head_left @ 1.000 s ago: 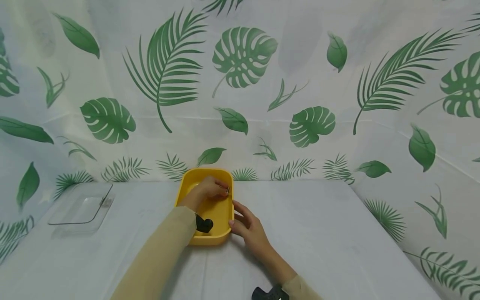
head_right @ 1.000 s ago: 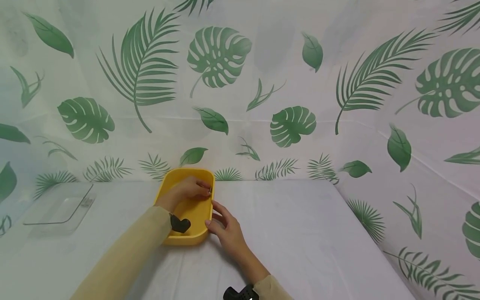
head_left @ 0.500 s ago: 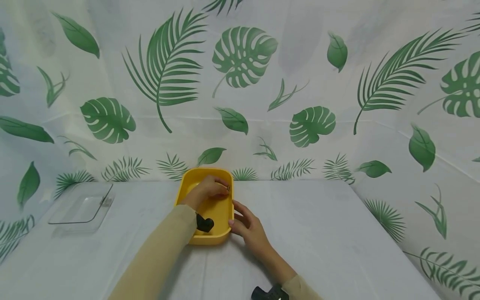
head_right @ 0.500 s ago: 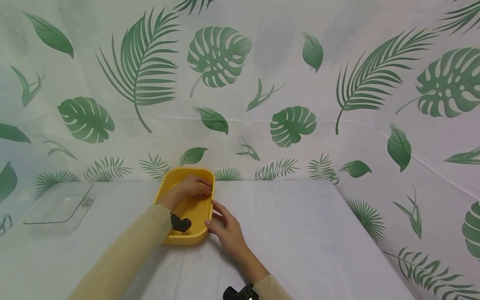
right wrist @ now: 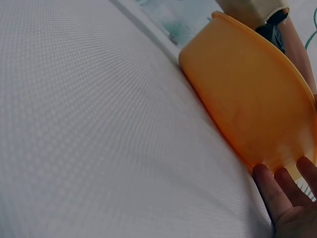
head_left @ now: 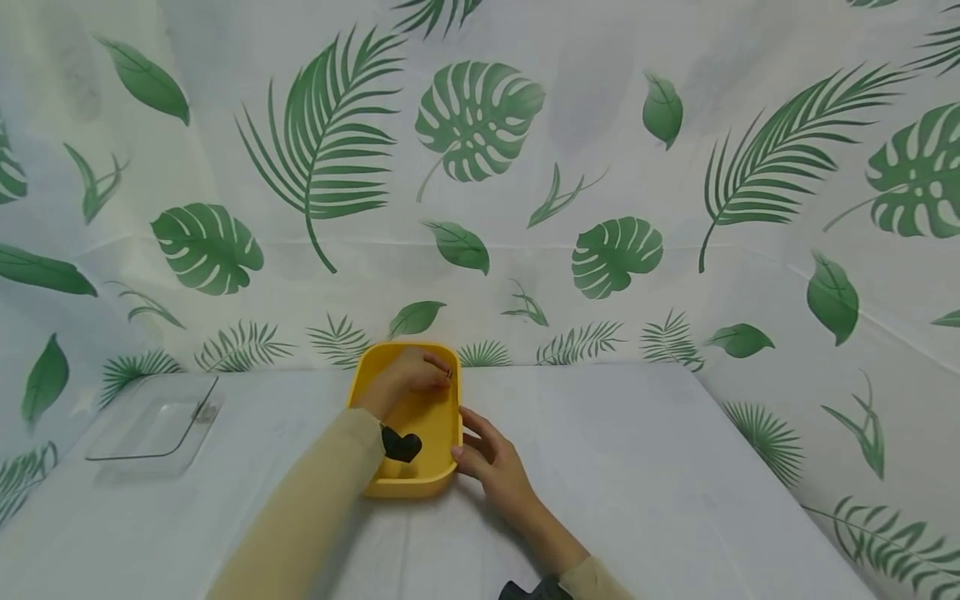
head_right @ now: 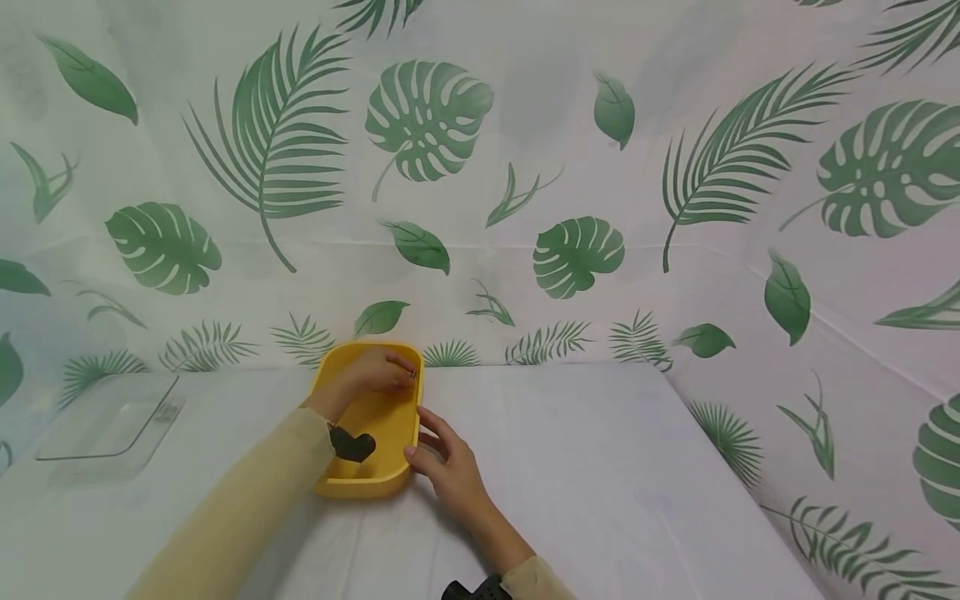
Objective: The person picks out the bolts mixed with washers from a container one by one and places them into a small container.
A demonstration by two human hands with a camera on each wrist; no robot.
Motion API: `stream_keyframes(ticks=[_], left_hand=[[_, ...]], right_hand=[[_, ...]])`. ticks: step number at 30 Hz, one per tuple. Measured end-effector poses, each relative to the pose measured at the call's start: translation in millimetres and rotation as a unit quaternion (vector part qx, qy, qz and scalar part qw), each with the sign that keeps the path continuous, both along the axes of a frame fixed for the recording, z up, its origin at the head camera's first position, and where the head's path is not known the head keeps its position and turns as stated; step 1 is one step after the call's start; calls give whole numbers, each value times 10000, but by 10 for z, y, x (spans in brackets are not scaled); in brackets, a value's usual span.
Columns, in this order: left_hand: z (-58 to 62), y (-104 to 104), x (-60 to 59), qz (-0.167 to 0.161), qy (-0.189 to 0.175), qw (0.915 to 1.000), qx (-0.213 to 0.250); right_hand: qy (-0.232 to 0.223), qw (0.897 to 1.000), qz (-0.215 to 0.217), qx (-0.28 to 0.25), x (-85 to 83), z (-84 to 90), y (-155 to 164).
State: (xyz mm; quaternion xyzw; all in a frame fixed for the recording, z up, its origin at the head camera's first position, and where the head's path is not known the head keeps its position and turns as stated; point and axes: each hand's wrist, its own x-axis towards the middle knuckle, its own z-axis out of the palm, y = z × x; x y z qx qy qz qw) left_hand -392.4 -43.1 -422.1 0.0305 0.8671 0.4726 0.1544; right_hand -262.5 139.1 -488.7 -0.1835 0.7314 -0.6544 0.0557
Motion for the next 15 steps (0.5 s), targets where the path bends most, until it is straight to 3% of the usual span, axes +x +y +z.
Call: stream_keyframes(ticks=[2,5,15], left_hand=[[34,-55,-2,-100,77,9996,-268],[112,-115,33,-111,113,9994,-296],[276,-313,139,-99,-71,9997,213]], right_hand=[[23,10000,-3,4,8,-6,-11],[28,10000,-44,-4,9,-4,-23],[73,9999,-77,-57,-12,-21,-24]])
